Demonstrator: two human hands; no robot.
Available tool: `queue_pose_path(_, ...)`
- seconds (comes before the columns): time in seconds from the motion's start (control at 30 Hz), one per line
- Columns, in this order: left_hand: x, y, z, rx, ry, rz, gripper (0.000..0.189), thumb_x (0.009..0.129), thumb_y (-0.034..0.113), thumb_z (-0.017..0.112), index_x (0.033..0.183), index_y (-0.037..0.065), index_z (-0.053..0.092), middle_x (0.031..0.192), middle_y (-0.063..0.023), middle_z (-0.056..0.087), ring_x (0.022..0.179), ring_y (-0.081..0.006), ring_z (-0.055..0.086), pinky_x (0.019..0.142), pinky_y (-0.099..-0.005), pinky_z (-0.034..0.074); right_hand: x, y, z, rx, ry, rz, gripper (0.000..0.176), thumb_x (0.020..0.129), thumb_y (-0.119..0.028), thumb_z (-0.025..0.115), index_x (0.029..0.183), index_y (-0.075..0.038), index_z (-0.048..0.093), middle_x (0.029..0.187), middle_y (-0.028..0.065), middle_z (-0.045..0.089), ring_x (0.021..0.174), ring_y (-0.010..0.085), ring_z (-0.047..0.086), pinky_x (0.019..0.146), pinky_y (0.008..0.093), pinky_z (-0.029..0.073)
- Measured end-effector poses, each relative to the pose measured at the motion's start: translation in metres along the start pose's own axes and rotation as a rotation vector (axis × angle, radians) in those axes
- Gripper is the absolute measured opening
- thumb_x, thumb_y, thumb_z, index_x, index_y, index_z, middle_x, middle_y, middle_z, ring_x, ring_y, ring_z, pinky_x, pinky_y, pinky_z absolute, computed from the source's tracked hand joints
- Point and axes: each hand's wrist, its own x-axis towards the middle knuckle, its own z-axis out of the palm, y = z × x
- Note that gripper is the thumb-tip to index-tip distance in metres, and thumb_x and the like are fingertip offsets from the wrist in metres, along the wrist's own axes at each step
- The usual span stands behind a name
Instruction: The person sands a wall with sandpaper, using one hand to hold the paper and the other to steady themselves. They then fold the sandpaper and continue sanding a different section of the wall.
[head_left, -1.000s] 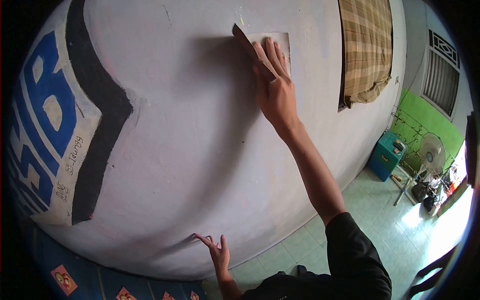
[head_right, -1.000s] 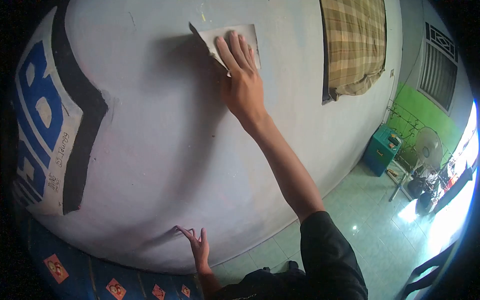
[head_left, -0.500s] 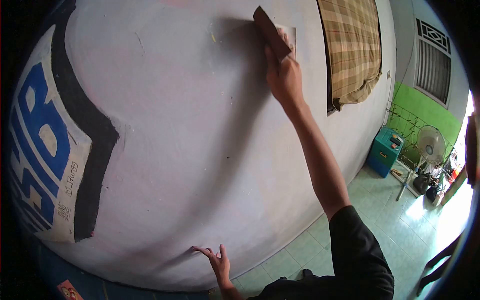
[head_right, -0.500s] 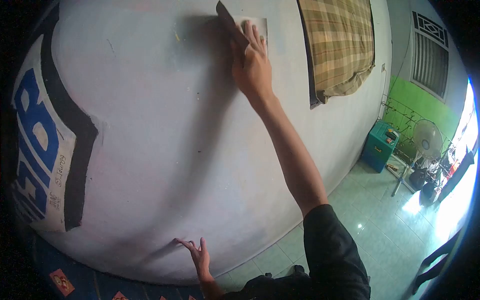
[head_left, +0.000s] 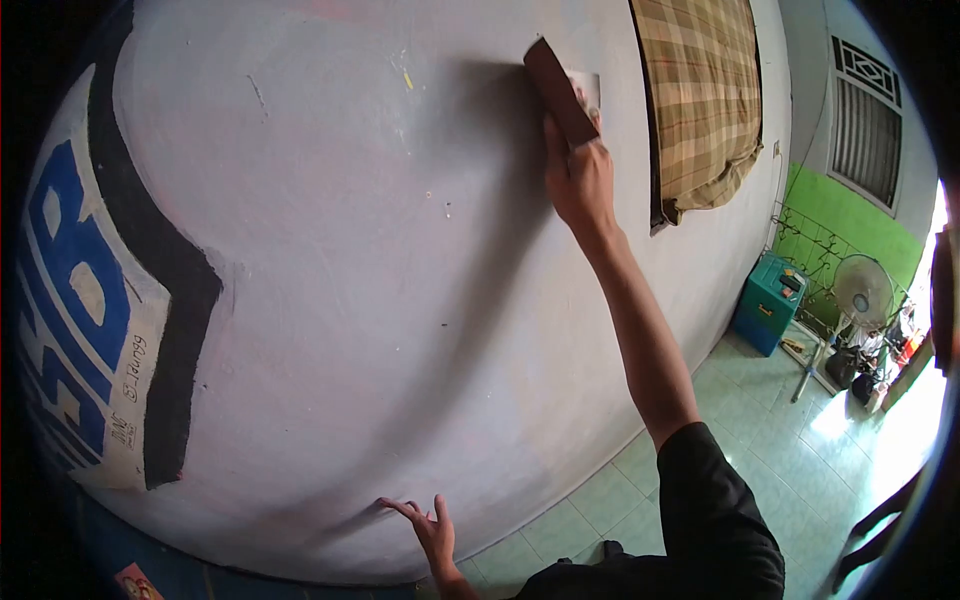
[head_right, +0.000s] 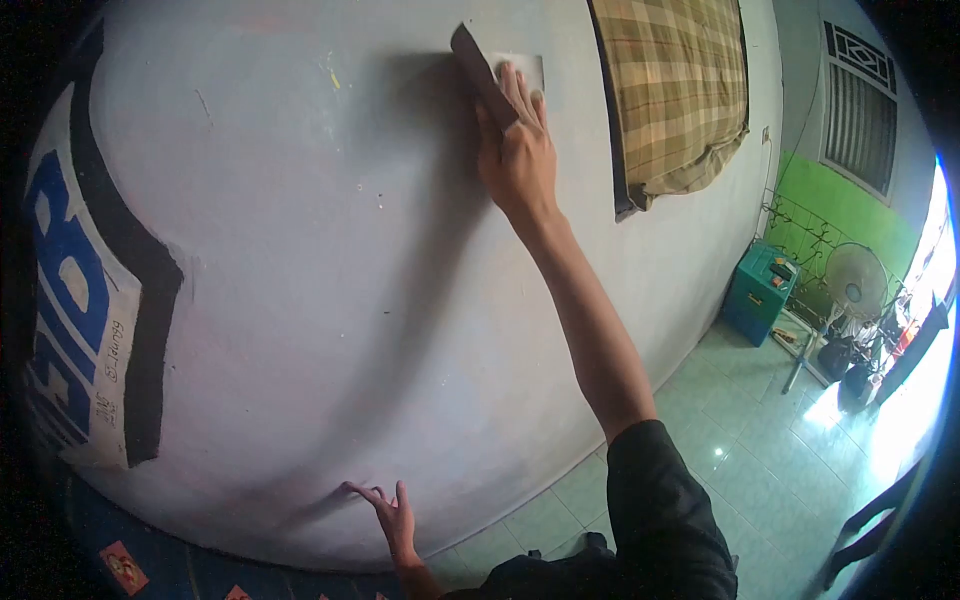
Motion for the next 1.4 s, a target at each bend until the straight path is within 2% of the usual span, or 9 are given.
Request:
queue_pose_path(0.33, 0.001, 0.009, 0.006, 0.039, -0.001, -0.014, 0.098, 0.09, 0.015, 0.055, 0.145, 0.017, -0.026, 0.155, -0.0175, -0.017, 0.139, -0.047, 0.015, 0.107, -0.0462, 0.035, 0.04, 0.007, -0.004, -0.106, -0.058, 0.155, 0.038, 0.096, -0.021, 0.046, 0.127, 0.001, 0.052, 0.136, 0.0204, 0.048, 0.132, 0.0348, 0.038, 0.112, 0.0458, 0.027)
queue_pose_path(0.47, 0.008, 0.001, 0.019, 0.012, 0.123, 0.073, 0.095, 0.092, 0.018, 0.053, 0.145, 0.015, -0.026, 0.154, -0.0187, -0.018, 0.14, -0.045, 0.013, 0.11, -0.0443, 0.03, -0.004, 0.015, -0.008, -0.02, -0.011, -0.132, 0.044, 0.094, -0.013, 0.049, 0.136, -0.003, 0.045, 0.141, 0.0219, 0.041, 0.135, 0.0378, 0.034, 0.112, 0.0452, 0.027)
queue_pose_path(0.67, 0.021, -0.012, 0.024, 0.125, 0.196, 0.028, 0.096, 0.093, 0.029, 0.053, 0.144, 0.011, -0.026, 0.154, -0.0135, -0.023, 0.145, -0.0325, 0.004, 0.11, -0.0493, 0.03, 0.105, 0.005, 0.002, 0.015, 0.02, -0.313, 0.043, 0.096, -0.019, 0.046, 0.136, -0.004, 0.045, 0.139, 0.0227, 0.043, 0.132, 0.0391, 0.036, 0.111, 0.046, 0.028)
queue_pose_path(0.9, 0.017, -0.001, 0.028, 0.06, 0.204, -0.029, 0.095, 0.093, 0.029, 0.053, 0.145, 0.011, -0.024, 0.154, -0.0113, -0.025, 0.145, -0.0316, 0.001, 0.11, -0.0484, 0.03, 0.142, -0.007, 0.007, -0.014, -0.028, -0.227, 0.047, 0.099, -0.025, 0.038, 0.14, -0.003, 0.037, 0.144, 0.0232, 0.036, 0.134, 0.0435, 0.03, 0.111, 0.0473, 0.027)
queue_pose_path(0.97, 0.012, 0.017, 0.03, 0.062, 0.209, -0.014, 0.093, 0.094, 0.031, 0.05, 0.144, 0.007, -0.025, 0.154, -0.0171, -0.021, 0.144, -0.0312, -0.004, 0.117, -0.0406, 0.012, 0.12, 0.001, 0.015, -0.081, 0.097, -0.361, 0.04, 0.096, -0.022, 0.048, 0.133, -0.005, 0.049, 0.139, 0.0223, 0.044, 0.134, 0.0379, 0.034, 0.111, 0.0445, 0.028)
queue_pose_path(1.1, 0.019, 0.008, 0.032, 0.107, 0.239, -0.011, 0.096, 0.092, 0.027, 0.053, 0.144, 0.011, -0.026, 0.154, -0.0111, -0.024, 0.145, -0.0316, -0.001, 0.111, -0.0484, 0.029, 0.147, -0.002, 0.022, -0.137, 0.201, -0.441, 0.039, 0.096, -0.026, 0.047, 0.128, -0.003, 0.052, 0.131, 0.0244, 0.05, 0.125, 0.0406, 0.044, 0.104, 0.043, 0.037)
queue_pose_path(1.17, 0.02, 0.002, 0.033, 0.144, 0.247, -0.023, 0.097, 0.092, 0.028, 0.054, 0.143, 0.01, -0.027, 0.154, -0.0118, -0.025, 0.145, -0.0317, -0.002, 0.111, -0.0484, 0.028, 0.171, -0.018, 0.016, 0.012, 0.022, -0.196, 0.045, 0.099, -0.025, 0.036, 0.136, 0.001, 0.041, 0.14, 0.0244, 0.041, 0.133, 0.0425, 0.034, 0.11, 0.0472, 0.029)
queue_pose_path(1.3, 0.02, -0.005, 0.033, 0.21, 0.255, 0.009, 0.097, 0.092, 0.028, 0.053, 0.143, 0.01, -0.027, 0.153, -0.0128, -0.025, 0.145, -0.0317, -0.004, 0.11, -0.0487, 0.029, 0.165, -0.024, 0.009, 0.066, 0.022, -0.289, 0.045, 0.1, -0.027, 0.035, 0.132, 0.003, 0.044, 0.133, 0.0278, 0.047, 0.126, 0.0431, 0.042, 0.104, 0.048, 0.036)
queue_pose_path(1.4, 0.009, 0.028, 0.033, 0.088, 0.208, 0.004, 0.094, 0.094, 0.031, 0.05, 0.143, 0.005, -0.025, 0.152, -0.0186, -0.025, 0.144, -0.031, -0.009, 0.117, -0.0419, 0.006, 0.142, -0.016, 0.008, -0.018, -0.042, 0.007, 0.039, 0.096, -0.03, 0.048, 0.121, -0.002, 0.056, 0.117, 0.0257, 0.059, 0.109, 0.0431, 0.056, 0.091, 0.0459, 0.046)
